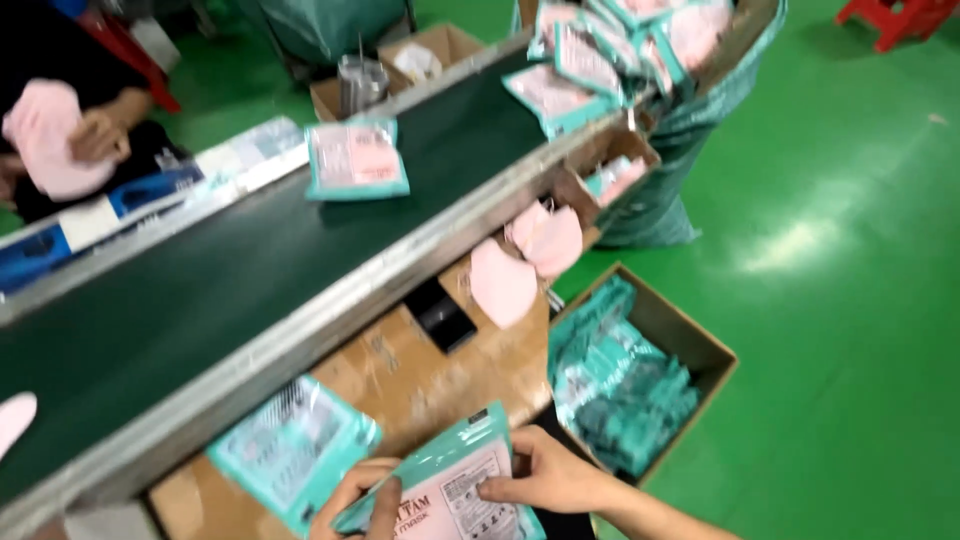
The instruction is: Packing pink face masks into plastic pouches on a factory assembly line.
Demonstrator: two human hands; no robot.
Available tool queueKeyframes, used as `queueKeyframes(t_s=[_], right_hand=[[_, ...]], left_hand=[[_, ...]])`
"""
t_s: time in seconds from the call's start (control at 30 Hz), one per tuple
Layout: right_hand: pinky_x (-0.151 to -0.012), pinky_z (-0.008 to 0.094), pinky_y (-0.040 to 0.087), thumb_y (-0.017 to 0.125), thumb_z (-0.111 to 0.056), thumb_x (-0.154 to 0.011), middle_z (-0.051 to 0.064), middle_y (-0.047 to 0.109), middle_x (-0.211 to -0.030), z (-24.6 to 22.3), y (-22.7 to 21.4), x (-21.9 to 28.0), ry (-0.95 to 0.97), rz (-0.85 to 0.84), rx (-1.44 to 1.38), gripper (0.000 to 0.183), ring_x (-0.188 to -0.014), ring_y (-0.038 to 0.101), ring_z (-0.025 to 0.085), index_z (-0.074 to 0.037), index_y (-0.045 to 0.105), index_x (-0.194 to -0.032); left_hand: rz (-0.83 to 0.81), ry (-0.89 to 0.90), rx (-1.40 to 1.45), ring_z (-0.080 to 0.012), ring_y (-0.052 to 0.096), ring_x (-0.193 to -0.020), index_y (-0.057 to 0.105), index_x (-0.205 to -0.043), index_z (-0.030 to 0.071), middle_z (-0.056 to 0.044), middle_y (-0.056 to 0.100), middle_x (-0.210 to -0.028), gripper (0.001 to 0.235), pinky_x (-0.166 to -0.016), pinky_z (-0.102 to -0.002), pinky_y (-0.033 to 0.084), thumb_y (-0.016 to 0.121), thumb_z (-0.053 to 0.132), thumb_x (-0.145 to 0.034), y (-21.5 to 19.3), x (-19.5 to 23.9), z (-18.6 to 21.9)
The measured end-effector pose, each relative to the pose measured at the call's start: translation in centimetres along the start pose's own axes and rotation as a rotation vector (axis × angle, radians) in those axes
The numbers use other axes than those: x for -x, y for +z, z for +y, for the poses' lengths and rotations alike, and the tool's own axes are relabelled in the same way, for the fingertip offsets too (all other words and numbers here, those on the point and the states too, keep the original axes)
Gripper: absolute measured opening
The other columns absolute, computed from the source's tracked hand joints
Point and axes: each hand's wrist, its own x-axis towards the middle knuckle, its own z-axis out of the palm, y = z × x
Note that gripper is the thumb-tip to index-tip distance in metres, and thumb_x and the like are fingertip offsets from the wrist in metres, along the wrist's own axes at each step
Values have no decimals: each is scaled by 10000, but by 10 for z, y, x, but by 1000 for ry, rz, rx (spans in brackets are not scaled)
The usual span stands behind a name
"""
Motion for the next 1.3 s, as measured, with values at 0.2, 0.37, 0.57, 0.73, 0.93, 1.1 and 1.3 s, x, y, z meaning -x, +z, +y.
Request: queueKeyframes(t_s=[0.2,0.37,0.57,0.73,0.93,1.1,1.3], right_hand=[[-603,283,563,748,-294,-866,2,754,-884,-44,-196,-118,-144,734,414,364,-677,670,77,-68,703,-1148],[-1112,465,399,772,-292,-892,252,439,-1486,-155,-354,-223,-733,1088,580,905,-1339,490,357,57,207,-1507],[-1185,664,149,911,-335,-637,232,316,-1563,-156,-369,-321,-383,778,1569,868,-1500,179,490,-237,495,-1393],[-1230,629,175,879,-246,-669,140,237,-1676,-155,-432,-348,-305,683,1818,1039,-1544,187,416,-250,384,-1582],[-1227,618,173,869,-287,-659,154,240,-1680,-156,-556,-360,-216,720,1891,1002,-1551,179,380,-182,426,-1552],[-1256,604,173,866,-351,-684,183,257,-1682,-150,-669,-340,-196,885,1915,982,-1569,177,371,-90,487,-1551],[-1191,614,246,875,-399,-662,230,268,-1666,-96,-782,-302,-137,928,1660,874,-1528,237,445,-96,533,-1407]], left_hand=[[-53,-36,-333,-310,607,-1156,488,-1461,21,-215,588,-1374,748,-1039,-403,458,744,108,-763,6,-176,23],[-89,122,-773,-519,340,-1382,307,-1543,-41,-315,195,-1609,1069,-1097,-574,310,861,250,-676,24,-334,-4],[-246,53,-972,-528,346,-1313,364,-1547,136,-207,210,-1632,1178,-1061,-575,297,950,245,-531,114,-453,-54],[-287,283,-647,-443,431,-1346,460,-1502,189,-134,360,-1631,854,-1137,-479,367,834,69,-743,233,-509,-87],[-323,339,-273,-437,373,-1454,363,-1586,104,-206,310,-1649,821,-1183,-512,341,769,100,-873,448,-583,-81],[-395,529,-362,-501,395,-1332,348,-1609,165,-185,251,-1668,829,-1116,-588,339,774,239,-902,601,-635,-95],[-501,721,-502,-483,396,-1327,400,-1586,270,-117,232,-1666,788,-1098,-585,346,762,425,-904,734,-678,-137]])
